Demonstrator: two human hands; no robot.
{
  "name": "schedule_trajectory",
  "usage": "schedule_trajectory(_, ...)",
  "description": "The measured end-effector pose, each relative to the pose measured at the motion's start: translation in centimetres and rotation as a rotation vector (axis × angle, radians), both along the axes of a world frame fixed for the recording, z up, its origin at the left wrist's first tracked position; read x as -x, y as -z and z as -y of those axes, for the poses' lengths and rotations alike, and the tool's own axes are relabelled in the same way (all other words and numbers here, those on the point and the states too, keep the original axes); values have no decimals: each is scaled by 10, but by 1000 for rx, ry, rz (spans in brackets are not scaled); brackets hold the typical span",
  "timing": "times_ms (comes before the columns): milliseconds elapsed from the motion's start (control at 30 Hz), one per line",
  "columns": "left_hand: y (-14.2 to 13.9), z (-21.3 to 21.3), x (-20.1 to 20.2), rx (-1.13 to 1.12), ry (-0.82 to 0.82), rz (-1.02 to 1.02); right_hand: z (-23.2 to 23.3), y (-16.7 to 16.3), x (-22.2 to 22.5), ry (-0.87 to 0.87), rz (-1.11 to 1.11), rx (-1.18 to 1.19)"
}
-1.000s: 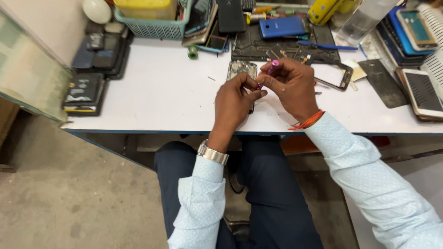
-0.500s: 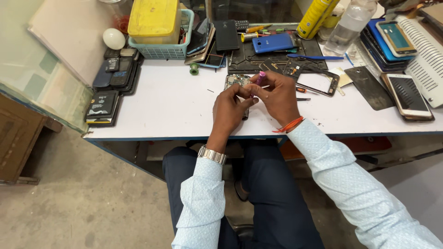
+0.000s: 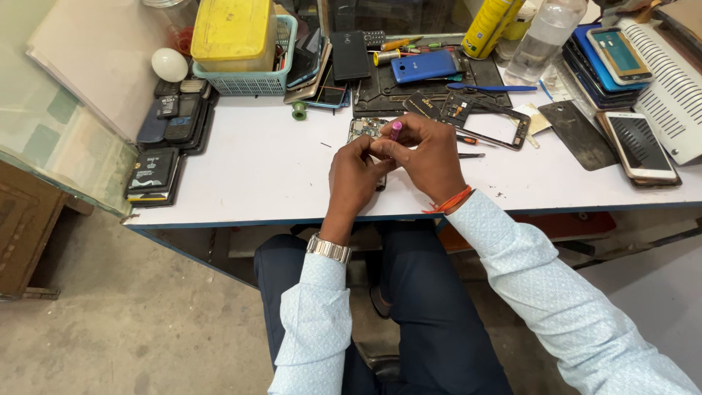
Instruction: The person uses a purple precision screwdriver to remove screws from a disassembled smartphone on a workbench. They then remove the battery and continue to unscrew components from the phone's internal frame.
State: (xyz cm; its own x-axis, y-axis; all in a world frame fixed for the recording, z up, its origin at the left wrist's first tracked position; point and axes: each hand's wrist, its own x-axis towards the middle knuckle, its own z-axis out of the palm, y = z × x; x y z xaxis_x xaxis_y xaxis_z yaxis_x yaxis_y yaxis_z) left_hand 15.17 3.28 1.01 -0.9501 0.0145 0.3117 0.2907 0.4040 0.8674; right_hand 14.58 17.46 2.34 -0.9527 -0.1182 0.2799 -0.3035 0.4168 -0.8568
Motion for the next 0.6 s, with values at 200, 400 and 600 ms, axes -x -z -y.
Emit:
schedule_trajectory(200, 8, 9, 0, -177, 173, -21, -3, -1, 5, -291, -221, 30)
schedule_trajectory(400, 10, 5, 2, -66, 27, -27, -1, 3, 0, -149, -231, -61)
schedule_trajectory(600, 12, 12, 3, -204, 136, -91, -1, 4, 2, -148, -134, 67)
